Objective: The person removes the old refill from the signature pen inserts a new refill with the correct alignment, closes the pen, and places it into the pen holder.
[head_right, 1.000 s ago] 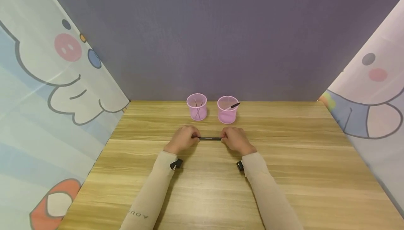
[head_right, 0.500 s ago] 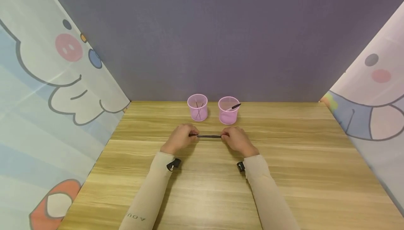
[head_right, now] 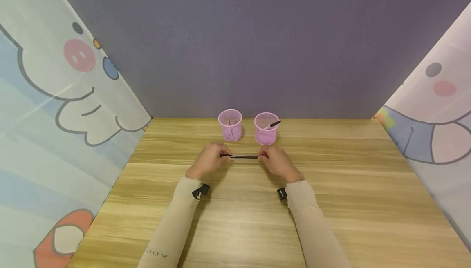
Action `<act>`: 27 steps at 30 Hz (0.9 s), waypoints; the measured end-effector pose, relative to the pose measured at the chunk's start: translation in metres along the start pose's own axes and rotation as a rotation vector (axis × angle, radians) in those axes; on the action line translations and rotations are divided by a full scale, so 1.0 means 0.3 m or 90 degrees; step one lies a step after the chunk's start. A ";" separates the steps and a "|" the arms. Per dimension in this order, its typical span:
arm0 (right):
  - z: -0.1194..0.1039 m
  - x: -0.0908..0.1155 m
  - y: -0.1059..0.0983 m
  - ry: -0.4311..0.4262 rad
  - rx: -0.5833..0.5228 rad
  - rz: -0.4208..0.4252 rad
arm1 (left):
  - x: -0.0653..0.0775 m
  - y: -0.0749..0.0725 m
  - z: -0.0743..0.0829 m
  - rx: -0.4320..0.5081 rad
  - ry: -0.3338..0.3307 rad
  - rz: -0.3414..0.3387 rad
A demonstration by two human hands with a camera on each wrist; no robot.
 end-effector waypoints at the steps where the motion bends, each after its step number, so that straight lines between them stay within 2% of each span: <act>1: -0.001 0.000 -0.005 0.001 0.002 0.005 | -0.001 -0.001 0.001 0.006 0.002 0.001; 11: -0.013 0.001 -0.032 0.014 0.010 0.026 | -0.001 -0.028 0.010 0.061 0.005 0.011; 27: -0.033 0.002 -0.049 0.016 0.018 0.056 | -0.002 -0.043 0.007 0.080 0.008 0.036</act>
Point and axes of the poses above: each hand's wrist, its own x-axis away from the middle knuckle, its own y-axis out of the palm, z = x × y, the point moved 8 cm from there along -x, towards the middle knuckle, and after that the axes turned 1 degree about -x, right-handed, at the moved point
